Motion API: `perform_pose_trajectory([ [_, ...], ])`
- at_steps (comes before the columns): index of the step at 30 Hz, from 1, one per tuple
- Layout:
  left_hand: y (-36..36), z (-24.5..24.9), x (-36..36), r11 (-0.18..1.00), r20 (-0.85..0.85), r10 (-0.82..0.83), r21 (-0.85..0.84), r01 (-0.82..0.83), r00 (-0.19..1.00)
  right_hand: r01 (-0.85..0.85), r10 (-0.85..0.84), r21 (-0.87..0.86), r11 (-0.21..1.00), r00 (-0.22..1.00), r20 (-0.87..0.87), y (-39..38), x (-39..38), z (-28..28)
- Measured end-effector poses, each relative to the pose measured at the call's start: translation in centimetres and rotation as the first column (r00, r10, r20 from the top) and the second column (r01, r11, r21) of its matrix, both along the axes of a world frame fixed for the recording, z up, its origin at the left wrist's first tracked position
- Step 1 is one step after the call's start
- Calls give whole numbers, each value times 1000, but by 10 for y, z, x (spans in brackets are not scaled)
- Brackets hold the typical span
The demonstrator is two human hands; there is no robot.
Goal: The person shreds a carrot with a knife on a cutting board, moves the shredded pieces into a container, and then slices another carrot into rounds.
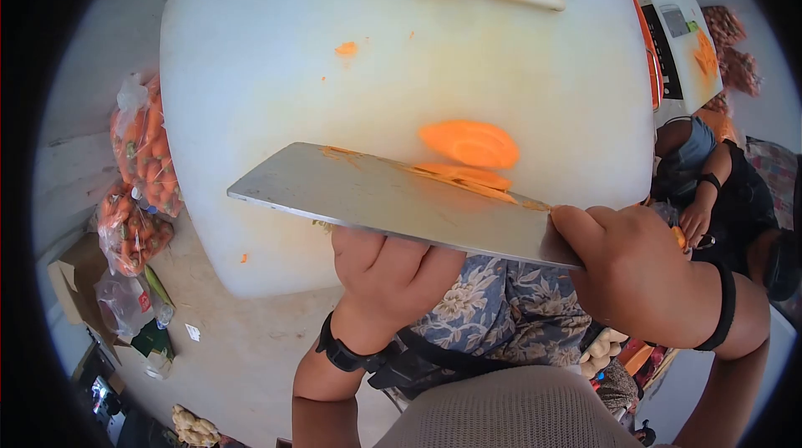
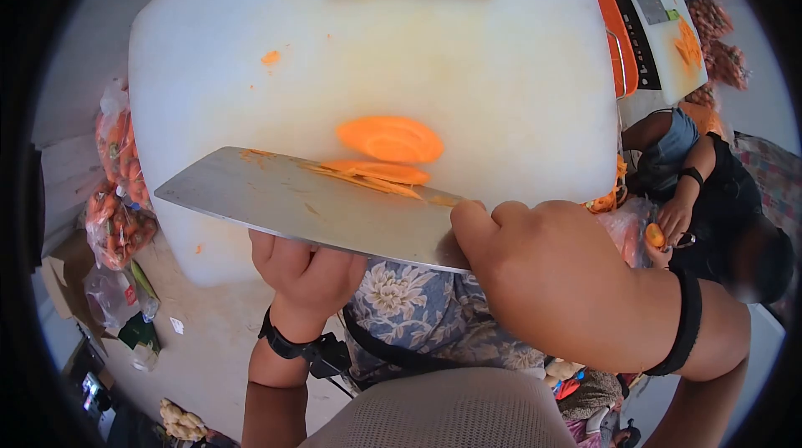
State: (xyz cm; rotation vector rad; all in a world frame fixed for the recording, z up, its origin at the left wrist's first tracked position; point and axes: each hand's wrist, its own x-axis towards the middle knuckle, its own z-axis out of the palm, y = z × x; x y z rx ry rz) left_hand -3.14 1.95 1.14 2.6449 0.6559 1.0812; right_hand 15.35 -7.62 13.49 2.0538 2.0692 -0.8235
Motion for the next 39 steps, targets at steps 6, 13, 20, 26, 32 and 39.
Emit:
perform_pose_trajectory([
  [6,0,4,3,999,36,-31,-14,31,999,13,-8,70,997,998,-59,20,-4,-33],
  [13,0,1,0,997,51,-69,-41,71,996,45,-39,178,983,999,-38,9,-10,-52],
  [20,-1,-2,1,998,82,-51,-26,53,995,25,-21,182,983,999,-29,-1,-7,-16],
  [26,-2,-5,-1,999,76,-40,-3,40,996,36,-33,207,978,999,-17,-29,-9,-3],
  [32,-3,-14,-4,1000,82,-17,-15,19,996,45,-44,160,986,999,-10,-45,-5,6],
  [39,-3,-10,-6,999,53,-36,-30,38,998,69,-68,133,989,998,-9,-42,-2,0],
])
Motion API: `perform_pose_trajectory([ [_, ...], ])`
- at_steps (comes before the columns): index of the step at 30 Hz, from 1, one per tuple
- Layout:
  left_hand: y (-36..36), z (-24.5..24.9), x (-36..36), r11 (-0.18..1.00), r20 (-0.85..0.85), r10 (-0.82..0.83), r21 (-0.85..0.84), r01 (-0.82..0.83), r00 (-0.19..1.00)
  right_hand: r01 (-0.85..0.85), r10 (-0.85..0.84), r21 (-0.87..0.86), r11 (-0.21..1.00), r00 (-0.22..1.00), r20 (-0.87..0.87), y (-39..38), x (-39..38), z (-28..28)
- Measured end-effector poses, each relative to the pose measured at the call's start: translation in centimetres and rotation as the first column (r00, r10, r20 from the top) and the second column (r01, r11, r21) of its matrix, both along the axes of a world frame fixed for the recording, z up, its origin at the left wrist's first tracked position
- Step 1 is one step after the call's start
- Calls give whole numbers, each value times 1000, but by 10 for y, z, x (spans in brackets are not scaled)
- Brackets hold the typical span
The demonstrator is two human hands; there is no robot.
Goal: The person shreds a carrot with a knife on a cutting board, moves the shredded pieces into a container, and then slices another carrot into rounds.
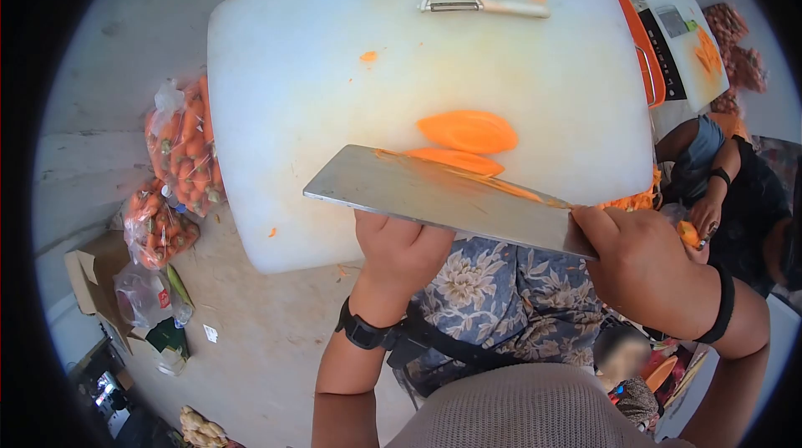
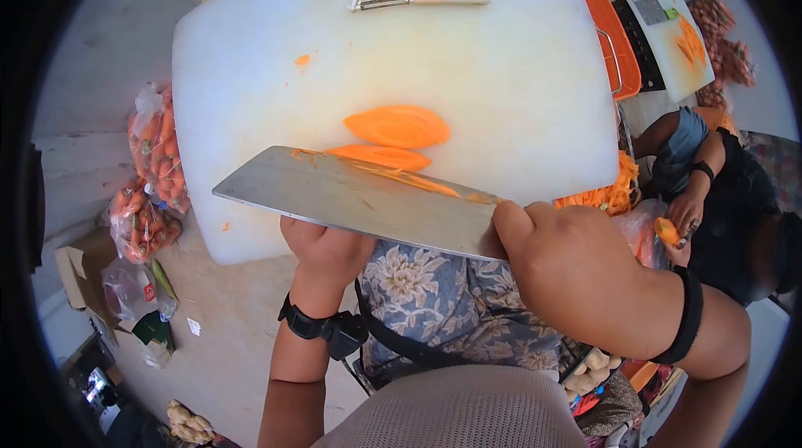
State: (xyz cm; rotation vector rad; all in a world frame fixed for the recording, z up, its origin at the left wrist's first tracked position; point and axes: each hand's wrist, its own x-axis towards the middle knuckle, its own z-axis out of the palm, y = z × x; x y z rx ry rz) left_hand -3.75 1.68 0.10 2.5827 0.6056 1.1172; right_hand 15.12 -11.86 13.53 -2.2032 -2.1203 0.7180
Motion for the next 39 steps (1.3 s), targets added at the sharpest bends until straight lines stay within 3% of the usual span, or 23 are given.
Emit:
perform_pose_trajectory([
  [8,3,5,1,998,-26,-38,-56,37,999,16,-11,-90,996,999,46,18,-1,5],
  [13,6,5,9,995,63,20,97,-26,998,-37,38,-126,991,999,3,39,-2,0],
  [15,6,8,9,998,61,-2,62,-2,998,-40,41,-132,990,999,7,49,-6,-8],
  [27,8,8,11,997,83,-57,65,52,995,-21,22,41,999,999,-24,59,-11,-50],
  [39,4,9,3,998,60,-55,-8,56,997,-2,5,109,994,1000,-27,26,-12,-11],
])
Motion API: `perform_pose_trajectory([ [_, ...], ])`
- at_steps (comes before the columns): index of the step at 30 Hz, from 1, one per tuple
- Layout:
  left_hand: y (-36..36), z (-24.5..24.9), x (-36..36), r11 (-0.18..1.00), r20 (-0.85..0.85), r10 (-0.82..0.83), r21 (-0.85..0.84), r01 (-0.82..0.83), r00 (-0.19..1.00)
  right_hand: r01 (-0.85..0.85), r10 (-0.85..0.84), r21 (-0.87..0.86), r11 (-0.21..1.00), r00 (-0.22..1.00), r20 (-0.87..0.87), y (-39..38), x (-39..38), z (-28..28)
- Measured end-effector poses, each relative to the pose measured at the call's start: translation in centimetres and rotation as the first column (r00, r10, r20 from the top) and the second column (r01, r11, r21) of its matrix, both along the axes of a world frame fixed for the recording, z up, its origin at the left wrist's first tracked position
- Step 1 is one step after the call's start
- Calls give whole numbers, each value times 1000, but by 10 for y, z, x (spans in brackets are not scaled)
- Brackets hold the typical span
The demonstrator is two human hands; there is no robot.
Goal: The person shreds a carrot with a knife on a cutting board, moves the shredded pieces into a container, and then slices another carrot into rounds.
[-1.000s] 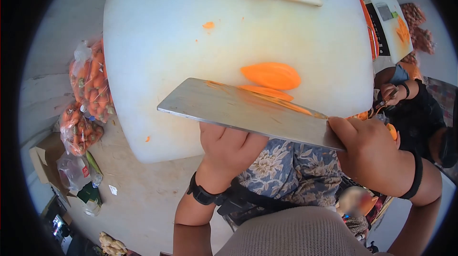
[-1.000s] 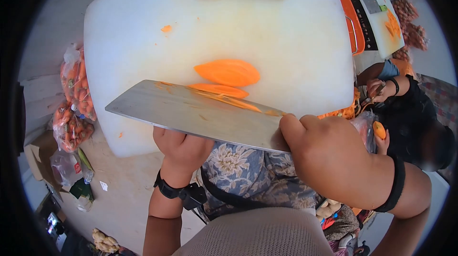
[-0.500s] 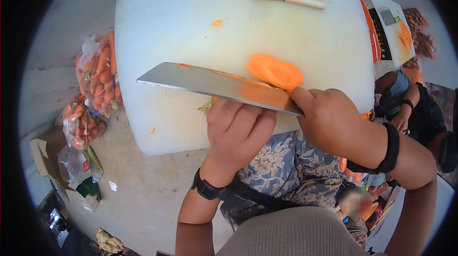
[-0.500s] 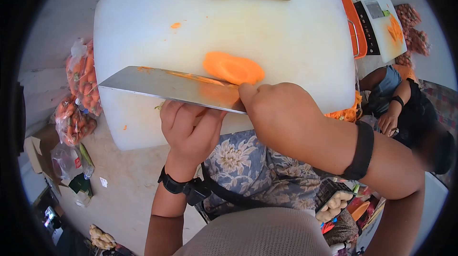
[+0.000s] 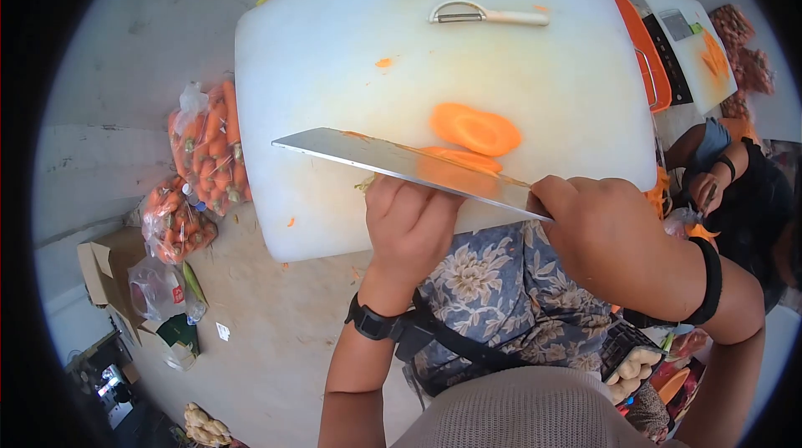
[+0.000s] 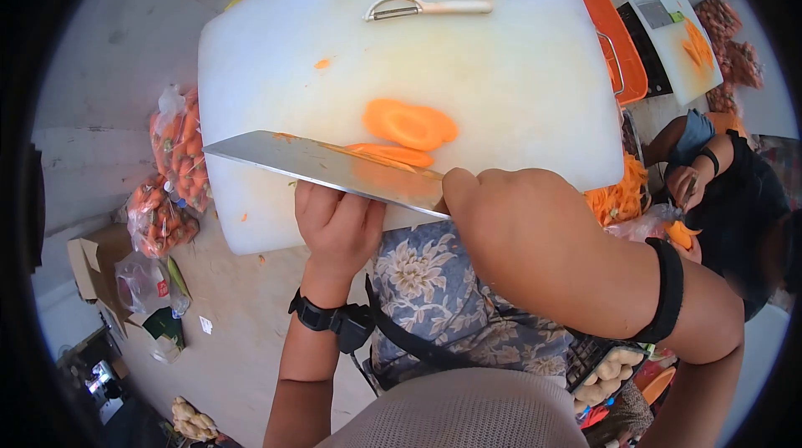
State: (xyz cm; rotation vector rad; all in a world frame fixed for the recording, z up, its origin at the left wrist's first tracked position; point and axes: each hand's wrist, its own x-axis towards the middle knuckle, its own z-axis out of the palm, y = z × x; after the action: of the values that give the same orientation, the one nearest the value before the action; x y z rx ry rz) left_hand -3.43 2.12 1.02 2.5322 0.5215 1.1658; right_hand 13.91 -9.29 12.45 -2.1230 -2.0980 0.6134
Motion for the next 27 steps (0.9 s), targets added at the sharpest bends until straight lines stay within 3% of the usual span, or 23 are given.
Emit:
perform_pose_trajectory([
  [11,-5,-6,-7,999,-68,48,-21,-50,997,3,-2,-27,1000,1000,26,-27,4,10],
  [17,-7,-10,-15,984,-16,-6,-181,3,1000,-14,17,-42,999,996,90,-30,1,15],
  [19,-9,-16,-26,992,-205,3,-124,-29,979,-31,29,9,999,986,167,-32,-1,16],
  [20,-9,-17,-24,990,-204,3,-134,-31,979,-33,33,-1,999,985,168,-31,-1,16],
  [22,-8,-13,-19,921,4,-8,-390,9,1000,-54,55,-11,998,981,185,-28,0,16],
  [27,-4,-11,-22,929,-42,-66,-368,46,997,-41,54,-90,995,987,150,-26,3,14],
])
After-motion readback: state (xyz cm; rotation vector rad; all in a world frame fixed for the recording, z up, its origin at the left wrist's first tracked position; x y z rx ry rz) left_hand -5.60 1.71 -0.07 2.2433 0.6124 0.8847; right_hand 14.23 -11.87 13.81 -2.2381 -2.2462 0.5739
